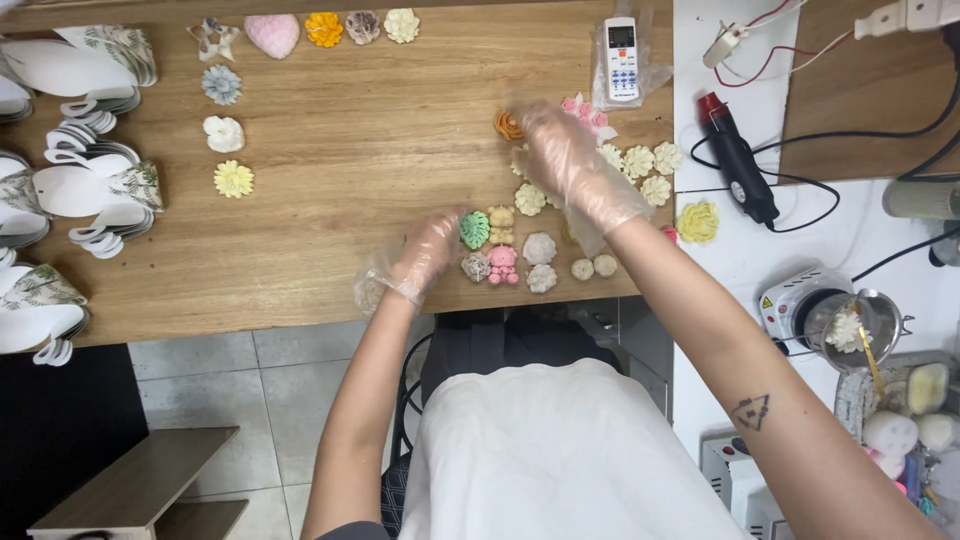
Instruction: Arranging various flower-shaped wax decorations on a production workbench.
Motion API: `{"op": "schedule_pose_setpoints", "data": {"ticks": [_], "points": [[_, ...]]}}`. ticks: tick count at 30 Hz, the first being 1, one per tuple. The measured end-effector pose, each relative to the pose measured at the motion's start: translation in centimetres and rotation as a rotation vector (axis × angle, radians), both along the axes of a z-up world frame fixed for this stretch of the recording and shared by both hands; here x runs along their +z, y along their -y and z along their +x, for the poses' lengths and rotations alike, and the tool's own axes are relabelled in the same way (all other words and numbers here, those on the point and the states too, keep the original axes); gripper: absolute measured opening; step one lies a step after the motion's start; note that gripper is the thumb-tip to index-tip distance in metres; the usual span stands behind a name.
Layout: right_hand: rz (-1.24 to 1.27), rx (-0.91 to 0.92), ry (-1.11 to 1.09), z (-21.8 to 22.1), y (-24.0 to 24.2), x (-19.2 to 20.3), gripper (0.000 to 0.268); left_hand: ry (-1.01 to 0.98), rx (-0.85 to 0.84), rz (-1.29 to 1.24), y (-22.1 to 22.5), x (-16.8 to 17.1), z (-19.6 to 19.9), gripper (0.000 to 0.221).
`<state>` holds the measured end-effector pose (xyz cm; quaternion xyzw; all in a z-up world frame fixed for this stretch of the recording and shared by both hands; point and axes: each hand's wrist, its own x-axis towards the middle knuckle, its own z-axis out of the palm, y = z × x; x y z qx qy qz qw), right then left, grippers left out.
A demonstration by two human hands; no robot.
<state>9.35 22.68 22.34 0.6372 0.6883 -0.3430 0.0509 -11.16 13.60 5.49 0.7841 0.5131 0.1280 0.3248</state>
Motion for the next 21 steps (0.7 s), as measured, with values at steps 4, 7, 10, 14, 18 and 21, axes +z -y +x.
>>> {"op": "schedule_pose_setpoints", "data": {"ticks": [4, 7, 10, 14, 18, 21], "points": [[0.153, 0.038, 0.102, 0.1, -4.0, -3.4, 0.07, 0.25, 0.199, -0.34, 0.1, 6.9, -1.0, 0.058], [0.194, 0.165, 0.186, 0.6, -5.0, -6.7, 0.068, 0.322, 0.382, -0.478, 0.6, 10.1, -2.2, 0.058], [0.304, 0.366, 0.274, 1.6, -5.9, -11.8, 0.055, 0.123, 0.33, -0.303, 1.2, 8.9, -4.5, 0.057], [0.399, 0.54, 0.238, 0.1, -5.2, -11.9, 0.041, 0.025, 0.404, -0.345, 3.2, 7.4, -6.7, 0.039], [0.27, 0.56, 0.07, -2.7, -2.2, -7.9, 0.042, -0.01, 0.471, -0.376, 3.8, 8.8, -6.9, 0.052], [0.244, 0.74, 0.068, -3.4, -1.0, -9.5, 0.041, -0.041, 0.476, -0.365, 4.4, 7.8, -7.0, 0.05]]}}
